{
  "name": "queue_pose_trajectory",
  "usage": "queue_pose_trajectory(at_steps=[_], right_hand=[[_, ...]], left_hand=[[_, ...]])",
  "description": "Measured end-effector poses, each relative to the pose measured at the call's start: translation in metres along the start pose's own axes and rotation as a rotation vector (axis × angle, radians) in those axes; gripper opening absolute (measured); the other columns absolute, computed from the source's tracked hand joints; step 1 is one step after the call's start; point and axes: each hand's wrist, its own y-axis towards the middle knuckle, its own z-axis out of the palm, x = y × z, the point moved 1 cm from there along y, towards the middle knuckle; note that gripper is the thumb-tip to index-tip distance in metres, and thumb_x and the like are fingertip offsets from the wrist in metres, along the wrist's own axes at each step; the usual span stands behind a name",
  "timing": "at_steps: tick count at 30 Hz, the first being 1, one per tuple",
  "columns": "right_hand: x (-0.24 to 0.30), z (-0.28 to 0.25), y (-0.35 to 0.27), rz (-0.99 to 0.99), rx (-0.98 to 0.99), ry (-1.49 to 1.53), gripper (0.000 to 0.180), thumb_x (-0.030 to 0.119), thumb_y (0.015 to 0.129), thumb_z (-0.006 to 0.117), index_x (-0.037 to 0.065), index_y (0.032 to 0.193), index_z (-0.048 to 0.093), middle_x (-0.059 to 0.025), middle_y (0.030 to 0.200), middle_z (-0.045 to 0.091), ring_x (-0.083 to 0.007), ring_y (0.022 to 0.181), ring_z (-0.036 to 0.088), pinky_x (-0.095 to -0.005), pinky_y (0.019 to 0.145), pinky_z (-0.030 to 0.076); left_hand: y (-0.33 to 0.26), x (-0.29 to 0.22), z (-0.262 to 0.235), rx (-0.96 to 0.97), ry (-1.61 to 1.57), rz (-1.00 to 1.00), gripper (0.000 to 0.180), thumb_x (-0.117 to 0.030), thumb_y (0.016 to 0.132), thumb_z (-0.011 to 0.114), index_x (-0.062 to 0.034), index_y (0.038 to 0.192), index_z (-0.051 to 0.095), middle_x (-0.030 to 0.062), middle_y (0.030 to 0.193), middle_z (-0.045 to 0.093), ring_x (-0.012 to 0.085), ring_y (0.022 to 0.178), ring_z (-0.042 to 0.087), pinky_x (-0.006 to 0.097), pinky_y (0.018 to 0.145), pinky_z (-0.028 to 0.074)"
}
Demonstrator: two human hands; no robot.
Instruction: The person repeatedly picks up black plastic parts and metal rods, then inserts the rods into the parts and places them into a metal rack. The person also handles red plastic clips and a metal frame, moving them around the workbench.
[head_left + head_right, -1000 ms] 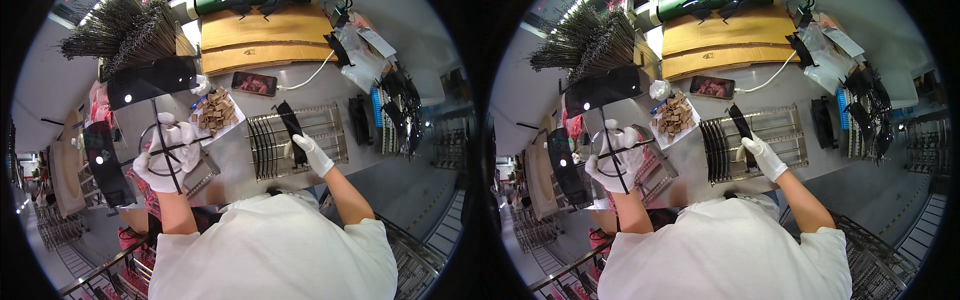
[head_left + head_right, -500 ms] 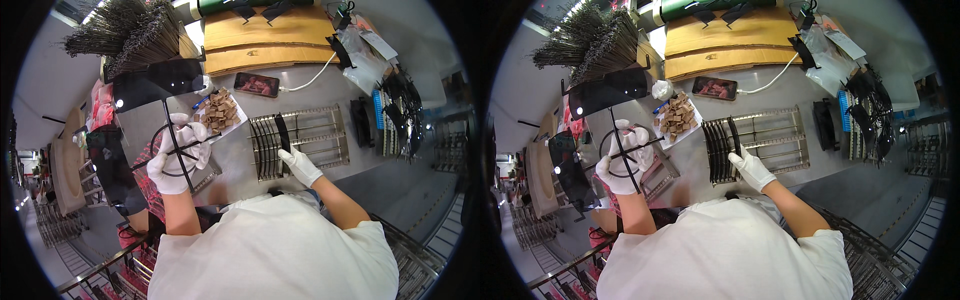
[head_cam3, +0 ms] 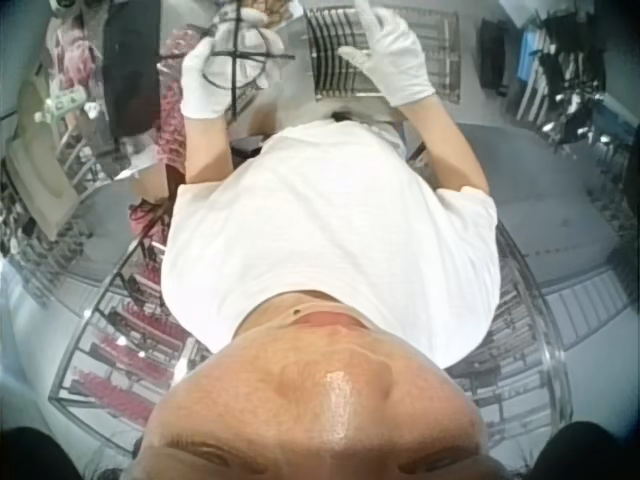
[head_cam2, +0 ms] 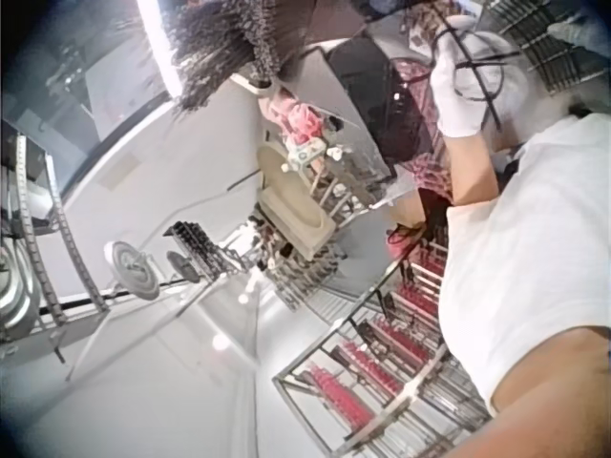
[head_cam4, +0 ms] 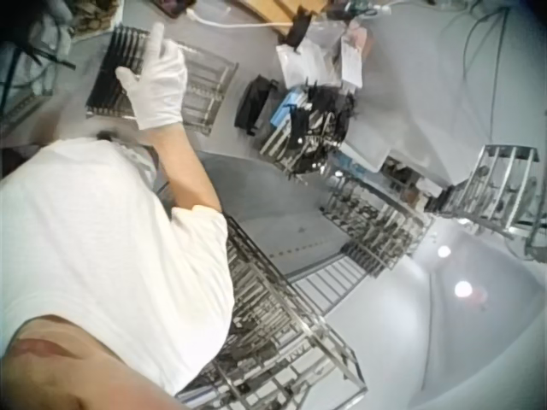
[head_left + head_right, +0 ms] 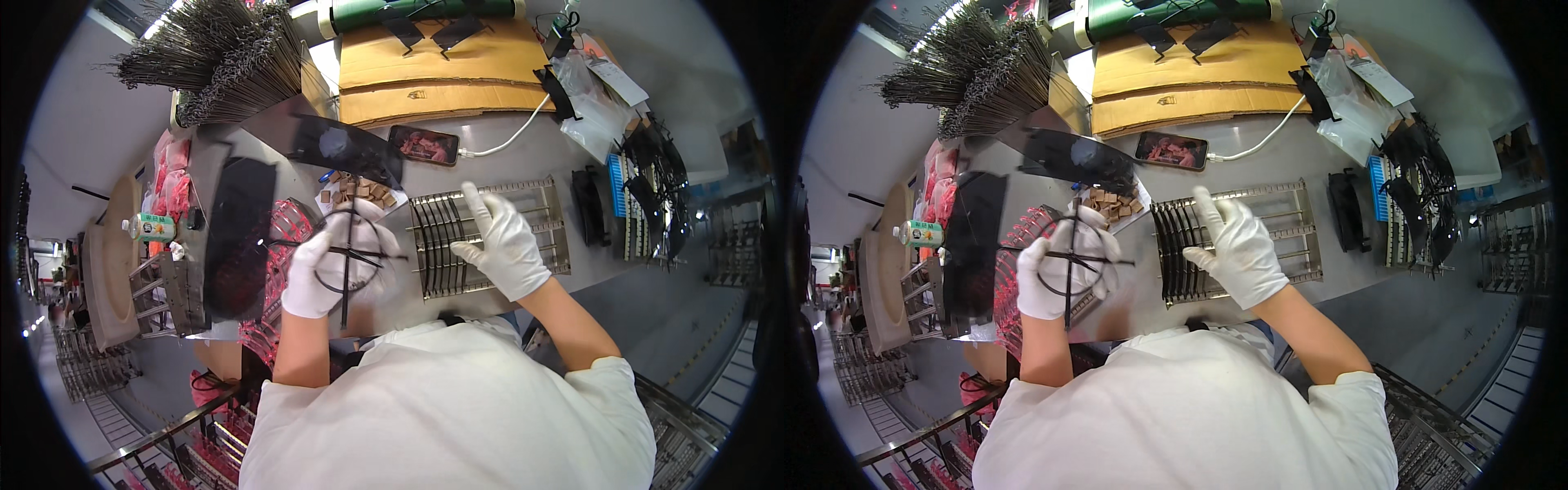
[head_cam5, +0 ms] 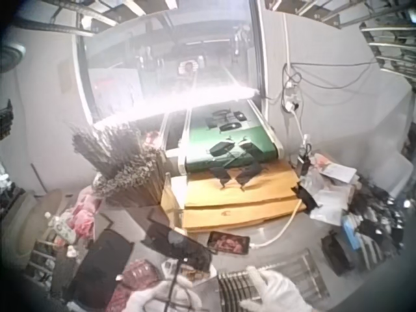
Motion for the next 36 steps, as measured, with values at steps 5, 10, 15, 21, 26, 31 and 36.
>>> queue_pose_trajectory(at_steps=[5, 10, 15, 21, 26, 31, 36], right_hand=[[0.035, -0.036, 0.019, 0.216, 0.179, 0.762, 0.089, 0.025, 0.082, 0.073, 0.004, 0.158, 0.032, -0.0278, 0.111, 0.067, -0.0358, 0.106, 0.068, -0.0427, 0.090, 0.055], [0.031, -0.033, -0.002, 0.227, 0.360, 1.280, 0.065, 0.020, 0.092, 0.056, 0.009, 0.155, 0.043, -0.0092, 0.085, 0.068, -0.0124, 0.065, 0.062, -0.0316, 0.066, 0.056], [-0.049, 0.034, -0.018, 0.576, 0.429, 1.497, 0.048, 0.041, 0.104, 0.047, 0.006, 0.137, 0.045, -0.0105, 0.078, 0.068, -0.0169, 0.067, 0.065, -0.0317, 0.067, 0.055], [-0.037, 0.081, -0.027, 0.688, 0.458, 1.255, 0.050, 0.053, 0.103, 0.046, 0.007, 0.106, 0.063, -0.0052, 0.074, 0.071, -0.0140, 0.069, 0.065, -0.0280, 0.052, 0.052], [-0.053, 0.081, -0.029, 0.696, 0.642, 1.292, 0.057, 0.054, 0.102, 0.048, 0.007, 0.133, 0.058, -0.0124, 0.111, 0.072, -0.0179, 0.086, 0.068, -0.0300, 0.060, 0.057], [-0.037, 0.072, -0.021, 0.591, 0.551, 1.018, 0.068, 0.058, 0.102, 0.043, 0.010, 0.150, 0.044, -0.0175, 0.086, 0.073, -0.0282, 0.088, 0.071, -0.0400, 0.076, 0.058], [-0.019, 0.065, -0.016, 0.391, 0.497, 0.383, 0.087, 0.068, 0.102, 0.031, 0.002, 0.159, 0.025, -0.0278, 0.086, 0.071, -0.0441, 0.081, 0.070, -0.0529, 0.079, 0.054]], left_hand=[[0.000, 0.021, 0.030, 0.224, -0.211, -0.220, 0.091, -0.067, 0.084, 0.062, 0.0093, 0.132, 0.048, 0.0212, 0.104, 0.065, 0.0246, 0.080, 0.063, 0.028, 0.066, 0.053], [-0.023, 0.023, -0.015, 0.371, -0.466, -0.238, 0.105, -0.070, 0.072, 0.072, 0.0125, 0.132, 0.049, 0.0131, 0.096, 0.064, 0.0181, 0.067, 0.058, 0.027, 0.057, 0.046], [-0.032, -0.001, -0.031, 0.159, -0.274, -0.120, 0.110, -0.075, 0.076, 0.067, 0.0148, 0.135, 0.045, 0.0211, 0.105, 0.065, 0.0269, 0.077, 0.064, 0.032, 0.061, 0.051], [-0.028, 0.002, -0.033, 0.097, -0.211, -0.195, 0.115, -0.078, 0.067, 0.071, 0.0157, 0.130, 0.048, 0.0256, 0.104, 0.067, 0.0285, 0.082, 0.067, 0.034, 0.067, 0.056], [-0.026, 0.008, -0.034, 0.146, -0.031, -0.170, 0.115, -0.087, 0.072, 0.060, 0.0113, 0.129, 0.048, 0.0264, 0.104, 0.063, 0.0329, 0.077, 0.066, 0.032, 0.057, 0.049], [-0.017, 0.009, -0.019, 0.079, 0.053, -0.139, 0.115, -0.090, 0.078, 0.045, 0.0153, 0.123, 0.050, 0.0222, 0.094, 0.062, 0.0297, 0.074, 0.065, 0.031, 0.058, 0.050], [-0.011, 0.014, -0.016, 0.000, -0.072, -0.260, 0.111, -0.086, 0.080, 0.046, 0.0149, 0.126, 0.049, 0.0217, 0.091, 0.063, 0.0268, 0.071, 0.064, 0.029, 0.051, 0.051]])
